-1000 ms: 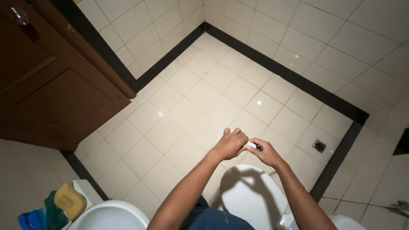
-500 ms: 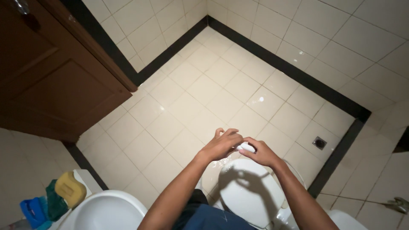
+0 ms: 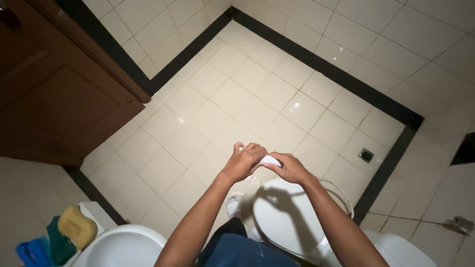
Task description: The person uses a handheld bidet sprayer to clean the toilet bowl and the surrounding tiled floor. They direct the water stream into the bowl and across the floor tiles to rinse the area.
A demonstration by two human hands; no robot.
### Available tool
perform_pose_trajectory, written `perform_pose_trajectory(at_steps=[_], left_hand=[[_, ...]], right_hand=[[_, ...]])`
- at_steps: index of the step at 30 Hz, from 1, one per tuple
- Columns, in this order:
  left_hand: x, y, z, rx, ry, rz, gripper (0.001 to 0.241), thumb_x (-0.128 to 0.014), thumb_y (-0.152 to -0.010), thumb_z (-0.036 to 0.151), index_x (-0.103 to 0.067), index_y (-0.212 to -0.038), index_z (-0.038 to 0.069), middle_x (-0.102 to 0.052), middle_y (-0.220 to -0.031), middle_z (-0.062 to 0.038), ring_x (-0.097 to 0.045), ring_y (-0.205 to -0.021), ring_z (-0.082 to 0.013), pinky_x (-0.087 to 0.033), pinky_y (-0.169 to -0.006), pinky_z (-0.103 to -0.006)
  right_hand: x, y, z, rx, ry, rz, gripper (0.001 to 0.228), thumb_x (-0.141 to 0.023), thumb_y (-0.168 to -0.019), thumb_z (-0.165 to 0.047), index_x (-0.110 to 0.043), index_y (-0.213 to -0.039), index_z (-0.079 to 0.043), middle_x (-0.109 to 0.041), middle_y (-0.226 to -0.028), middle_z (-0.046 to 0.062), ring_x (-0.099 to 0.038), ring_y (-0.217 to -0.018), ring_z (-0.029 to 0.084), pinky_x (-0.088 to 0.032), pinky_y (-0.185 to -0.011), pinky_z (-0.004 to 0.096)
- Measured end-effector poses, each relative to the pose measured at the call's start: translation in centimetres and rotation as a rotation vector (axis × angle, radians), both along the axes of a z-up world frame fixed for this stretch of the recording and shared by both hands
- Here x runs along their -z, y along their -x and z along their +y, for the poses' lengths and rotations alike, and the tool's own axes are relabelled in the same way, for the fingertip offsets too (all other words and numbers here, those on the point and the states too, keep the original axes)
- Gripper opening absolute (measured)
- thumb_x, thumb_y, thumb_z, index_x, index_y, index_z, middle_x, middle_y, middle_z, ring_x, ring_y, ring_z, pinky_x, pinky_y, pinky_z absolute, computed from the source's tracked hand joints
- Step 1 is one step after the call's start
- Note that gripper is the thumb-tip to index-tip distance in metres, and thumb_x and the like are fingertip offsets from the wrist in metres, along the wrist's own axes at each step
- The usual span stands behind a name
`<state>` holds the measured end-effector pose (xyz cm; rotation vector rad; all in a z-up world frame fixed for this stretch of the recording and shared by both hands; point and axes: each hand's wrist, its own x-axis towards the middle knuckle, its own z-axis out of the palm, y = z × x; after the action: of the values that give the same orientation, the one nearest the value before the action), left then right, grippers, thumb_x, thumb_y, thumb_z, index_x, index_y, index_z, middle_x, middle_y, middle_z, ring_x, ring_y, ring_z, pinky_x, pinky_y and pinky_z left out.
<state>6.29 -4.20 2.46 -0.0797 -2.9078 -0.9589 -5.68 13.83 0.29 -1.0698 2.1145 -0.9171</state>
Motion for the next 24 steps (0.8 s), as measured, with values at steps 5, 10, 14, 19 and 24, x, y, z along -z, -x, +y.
perform_pose_trajectory(at_steps=[5,10,14,19,24], left_hand=[[1.4,0.0,-2.4,-0.049,-0.035,0.018,0.015,-0.073,-0.092,0.018,-0.068,-0.106,0.016,-0.067,-0.102,0.004,-0.059,-0.113,-0.018,-0.031,-0.101,-0.0555],[1.9,0.1,-4.9,-0.082,-0.069,0.063,0.016,-0.074,-0.09,0.016,-0.067,-0.104,0.015,-0.066,-0.099,0.002,-0.059,-0.111,-0.0182,-0.032,-0.099,-0.0521],[2.7,0.4,-6.8,-0.089,-0.09,0.075,0.016,-0.074,-0.088,0.014,-0.068,-0.103,0.013,-0.067,-0.101,0.001,-0.059,-0.11,-0.0198,-0.033,-0.096,-0.0506],[3.2,0.9,-8.4,-0.104,-0.066,0.044,0.017,-0.075,-0.088,0.014,-0.069,-0.104,0.013,-0.067,-0.099,0.0,-0.058,-0.107,-0.0216,-0.033,-0.095,-0.0508],[3.3,1.5,-10.1,-0.106,-0.044,0.046,0.016,-0.076,-0.086,0.014,-0.07,-0.1,0.013,-0.069,-0.096,0.001,-0.058,-0.104,-0.0211,-0.035,-0.093,-0.0494]], right_hand=[[0.1,0.6,-2.8,0.002,-0.052,-0.052,0.033,-0.071,-0.092,-0.039,-0.077,-0.113,-0.014,-0.071,-0.079,0.013,-0.054,-0.065,0.025,-0.048,-0.064,0.039],[1.7,1.6,-5.6,-0.046,0.025,-0.079,0.033,-0.071,-0.092,-0.04,-0.076,-0.112,-0.014,-0.076,-0.085,0.009,-0.064,-0.069,0.019,-0.051,-0.067,0.034],[1.9,2.2,-7.6,-0.053,-0.051,-0.11,0.034,-0.07,-0.092,-0.039,-0.076,-0.114,-0.014,-0.076,-0.086,0.01,-0.062,-0.071,0.021,-0.051,-0.069,0.035],[3.1,3.1,-9.4,-0.093,-0.062,-0.157,0.034,-0.07,-0.094,-0.038,-0.075,-0.115,-0.012,-0.076,-0.088,0.01,-0.064,-0.074,0.018,-0.051,-0.071,0.035],[2.8,3.7,-11.2,-0.12,-0.047,-0.195,0.031,-0.068,-0.095,-0.035,-0.074,-0.115,-0.011,-0.076,-0.09,0.01,-0.063,-0.075,0.018,-0.051,-0.071,0.034]])
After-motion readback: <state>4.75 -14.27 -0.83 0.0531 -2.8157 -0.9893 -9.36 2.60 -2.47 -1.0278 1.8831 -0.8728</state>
